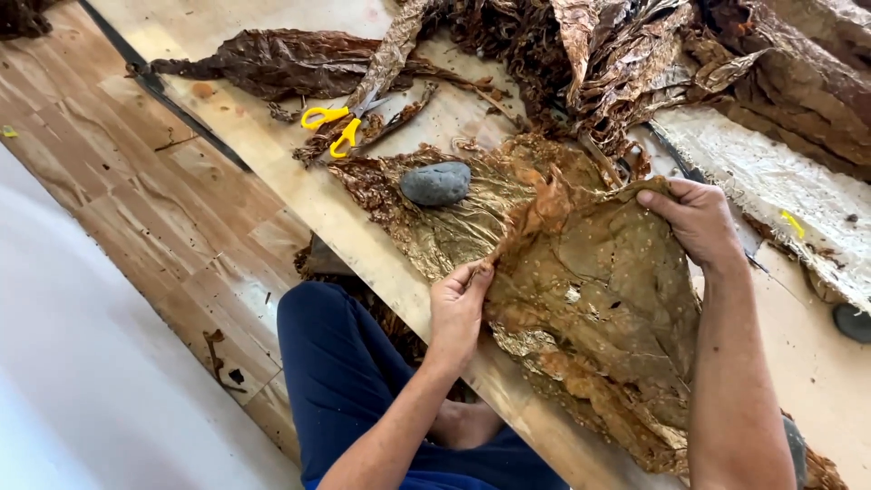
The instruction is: The person uses yellow-handled scissors to trim a piece of dried bark and then places it on a larger sheet of bark held down by stones. The person smooths the bark with their hands and adjusts the stones. Another person works on similar material in the background.
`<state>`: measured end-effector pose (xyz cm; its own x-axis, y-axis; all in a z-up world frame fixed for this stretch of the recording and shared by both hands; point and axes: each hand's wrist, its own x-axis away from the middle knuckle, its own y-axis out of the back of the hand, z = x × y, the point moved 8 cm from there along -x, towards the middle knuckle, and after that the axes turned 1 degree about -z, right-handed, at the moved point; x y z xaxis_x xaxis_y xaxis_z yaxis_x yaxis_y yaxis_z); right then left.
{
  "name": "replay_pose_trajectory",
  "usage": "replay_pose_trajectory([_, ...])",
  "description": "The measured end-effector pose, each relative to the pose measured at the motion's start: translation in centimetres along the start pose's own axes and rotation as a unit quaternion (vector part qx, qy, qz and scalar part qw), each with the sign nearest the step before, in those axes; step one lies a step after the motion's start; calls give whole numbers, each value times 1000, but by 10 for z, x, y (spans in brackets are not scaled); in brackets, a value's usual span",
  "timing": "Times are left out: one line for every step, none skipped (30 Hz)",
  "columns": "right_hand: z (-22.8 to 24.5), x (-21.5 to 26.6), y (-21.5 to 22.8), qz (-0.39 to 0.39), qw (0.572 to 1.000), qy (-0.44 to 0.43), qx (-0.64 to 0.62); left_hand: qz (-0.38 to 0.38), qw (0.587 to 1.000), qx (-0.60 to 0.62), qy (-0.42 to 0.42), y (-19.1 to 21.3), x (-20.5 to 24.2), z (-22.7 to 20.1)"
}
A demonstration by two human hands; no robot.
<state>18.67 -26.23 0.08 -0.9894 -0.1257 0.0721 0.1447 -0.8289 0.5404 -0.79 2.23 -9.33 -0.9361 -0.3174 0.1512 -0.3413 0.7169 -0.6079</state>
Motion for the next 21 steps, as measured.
replay_pose_trajectory([-5,-4,3,-4,1000,-11,-1,-1,999,-13,35,2,3,-2])
replay_pose_trajectory([-10,-6,6,-8,1000,-24,-2,-2,997,-27,71,4,6,-4])
replay_pose_trajectory([-10,-10,8,-10,1000,-25,-2,0,997,-27,72,5,7,-9])
replay_pose_trajectory([-12,-13,8,4,1000,-25,-4,10,996,-55,71,5,9,-14])
replay_pose_trajectory([-13,-17,8,19,999,-25,-7,20,994,-83,70,5,11,-18])
replay_pose_trajectory([-15,-20,10,16,999,-27,-7,22,994,-83,72,8,13,-20])
replay_pose_trajectory([-19,-22,10,29,999,-36,15,26,993,-99,67,10,14,-22])
replay_pose_trajectory([-25,-24,10,40,998,-45,36,32,991,-116,63,12,16,-24])
replay_pose_trajectory([-14,-25,6,37,998,-49,34,36,990,-118,66,15,15,-21])
replay_pose_trajectory([-7,-21,3,31,995,-48,81,28,986,-152,67,21,17,-17])
replay_pose_trajectory([0,-19,-1,27,990,-48,127,21,980,-187,68,27,19,-14])
replay_pose_trajectory([-7,-20,0,23,990,-59,124,26,978,-191,78,26,23,-14])
replay_pose_trajectory([-11,-22,0,23,988,-52,146,28,979,-192,57,25,26,-20])
replay_pose_trajectory([-15,-25,0,23,985,-46,168,29,980,-192,36,23,29,-27])
replay_pose_trajectory([-22,-28,0,20,985,-57,164,35,979,-197,46,19,33,-30])
replay_pose_trajectory([-26,-32,-2,17,987,-36,154,40,977,-209,29,16,35,-38])
replay_pose_trajectory([-30,-35,-3,14,989,-14,144,46,974,-220,12,12,38,-45])
replay_pose_trajectory([-34,-36,-4,11,990,-28,138,52,972,-227,25,14,38,-42])
replay_pose_trajectory([-33,-37,-6,12,991,-4,135,45,974,-222,17,17,38,-42])
replay_pose_trajectory([-28,-43,-5,11,991,24,134,39,976,-215,5,17,35,-41])
replay_pose_trajectory([-31,-38,-7,6,991,15,131,46,974,-219,13,19,38,-39])
